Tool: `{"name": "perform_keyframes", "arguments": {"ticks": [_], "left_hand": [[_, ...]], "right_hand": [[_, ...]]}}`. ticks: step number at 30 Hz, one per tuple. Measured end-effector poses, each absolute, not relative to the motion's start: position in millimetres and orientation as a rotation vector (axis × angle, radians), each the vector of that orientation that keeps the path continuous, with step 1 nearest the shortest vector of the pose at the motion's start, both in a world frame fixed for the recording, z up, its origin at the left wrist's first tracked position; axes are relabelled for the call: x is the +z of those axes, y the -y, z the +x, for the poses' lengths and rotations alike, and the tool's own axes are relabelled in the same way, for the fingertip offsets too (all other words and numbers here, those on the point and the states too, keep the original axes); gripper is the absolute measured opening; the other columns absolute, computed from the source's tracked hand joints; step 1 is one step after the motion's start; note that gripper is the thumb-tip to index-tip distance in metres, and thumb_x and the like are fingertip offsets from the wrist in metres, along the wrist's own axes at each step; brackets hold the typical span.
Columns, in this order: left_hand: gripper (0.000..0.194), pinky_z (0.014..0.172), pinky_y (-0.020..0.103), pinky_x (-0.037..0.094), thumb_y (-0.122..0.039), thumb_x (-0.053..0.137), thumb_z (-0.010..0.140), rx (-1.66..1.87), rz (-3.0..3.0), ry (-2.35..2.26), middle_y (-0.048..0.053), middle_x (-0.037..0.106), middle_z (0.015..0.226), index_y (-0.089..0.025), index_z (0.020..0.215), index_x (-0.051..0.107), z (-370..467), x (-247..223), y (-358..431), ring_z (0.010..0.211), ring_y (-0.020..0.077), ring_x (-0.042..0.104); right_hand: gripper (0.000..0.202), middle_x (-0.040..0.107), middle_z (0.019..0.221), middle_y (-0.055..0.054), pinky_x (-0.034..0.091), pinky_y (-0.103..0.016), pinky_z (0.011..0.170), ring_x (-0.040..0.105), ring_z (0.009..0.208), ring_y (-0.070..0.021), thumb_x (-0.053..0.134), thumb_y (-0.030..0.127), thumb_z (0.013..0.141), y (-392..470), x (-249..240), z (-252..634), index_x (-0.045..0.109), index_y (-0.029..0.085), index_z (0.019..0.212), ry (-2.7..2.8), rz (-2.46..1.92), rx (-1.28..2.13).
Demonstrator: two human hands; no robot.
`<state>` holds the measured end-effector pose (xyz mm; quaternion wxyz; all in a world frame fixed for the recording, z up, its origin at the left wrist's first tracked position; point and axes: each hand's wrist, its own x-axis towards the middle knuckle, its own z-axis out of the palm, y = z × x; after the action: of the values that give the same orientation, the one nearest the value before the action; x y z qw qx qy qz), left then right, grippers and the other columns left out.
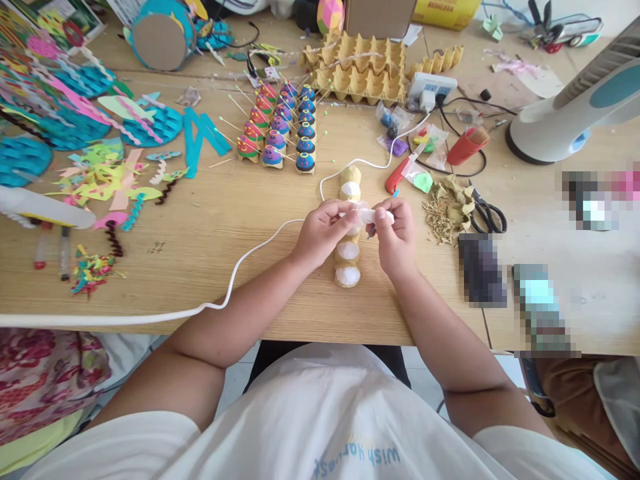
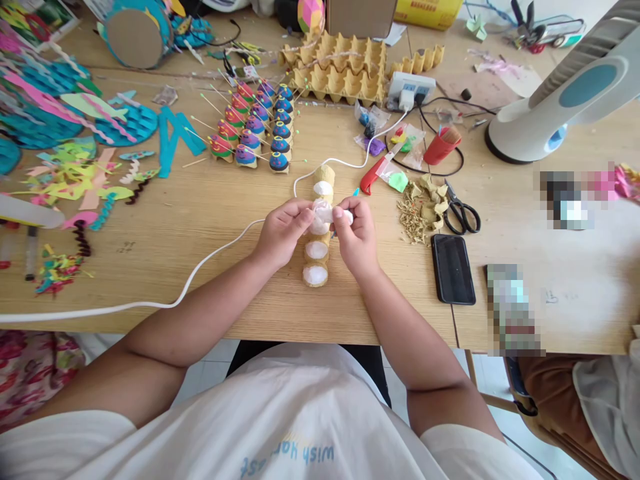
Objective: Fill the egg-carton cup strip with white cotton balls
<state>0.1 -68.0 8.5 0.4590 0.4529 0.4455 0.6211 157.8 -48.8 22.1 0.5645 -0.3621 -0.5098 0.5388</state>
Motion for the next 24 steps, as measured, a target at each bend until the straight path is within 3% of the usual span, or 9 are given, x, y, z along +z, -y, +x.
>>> {"name": "perform_keyframes", "arguments": {"ticks": [6, 11, 18, 24], "left_hand": [[0.039, 0.086, 0.03, 0.055, -0.063, 0.094, 0.084, 1.672, 1.164, -1.059, 0.002, 0.077, 0.095, -0.027, 0.1, 0.09, -1.7, 7.2, 67.5, 0.09, 0.0158, 0.069], [0.039, 0.08, 0.03, 0.054, -0.064, 0.096, 0.081, 1.687, 1.224, -1.035, 0.001, 0.072, 0.092, -0.03, 0.098, 0.089, -2.8, 10.9, 67.4, 0.085, 0.015, 0.065], [0.043, 0.078, 0.03, 0.052, -0.069, 0.093, 0.083, 1.701, 1.269, -1.114, 0.003, 0.071, 0.095, -0.028, 0.094, 0.087, -4.2, 11.6, 68.6, 0.086, 0.0147, 0.065], [0.043, 0.076, 0.031, 0.051, -0.07, 0.093, 0.082, 1.773, 1.203, -1.145, 0.002, 0.068, 0.089, -0.028, 0.086, 0.085, -3.1, 6.8, 66.4, 0.084, 0.0158, 0.062]], "right_hand": [[0.054, 0.064, 0.092, 0.002, 0.057, -0.031, 0.076, 0.059, 0.08, -0.0155, 0.093, 0.073, 0.079, 47.7, 24.5, 157.8, 0.072, 0.031, 0.106, 1.206, -0.842, 1.237], [0.053, 0.065, 0.084, 0.001, 0.052, -0.029, 0.068, 0.054, 0.075, -0.0148, 0.091, 0.076, 0.079, 44.8, 26.7, 160.1, 0.074, 0.028, 0.093, 1.22, -0.863, 1.289], [0.029, 0.07, 0.088, 0.001, 0.054, -0.033, 0.078, 0.059, 0.081, -0.0167, 0.095, 0.051, 0.085, 45.2, 19.3, 164.5, 0.08, 0.03, 0.099, 1.354, -0.908, 1.084], [0.022, 0.074, 0.089, -0.001, 0.054, -0.037, 0.082, 0.058, 0.082, -0.0195, 0.094, 0.045, 0.086, 47.0, 25.5, 166.3, 0.079, 0.03, 0.091, 1.444, -0.958, 0.965]]}}
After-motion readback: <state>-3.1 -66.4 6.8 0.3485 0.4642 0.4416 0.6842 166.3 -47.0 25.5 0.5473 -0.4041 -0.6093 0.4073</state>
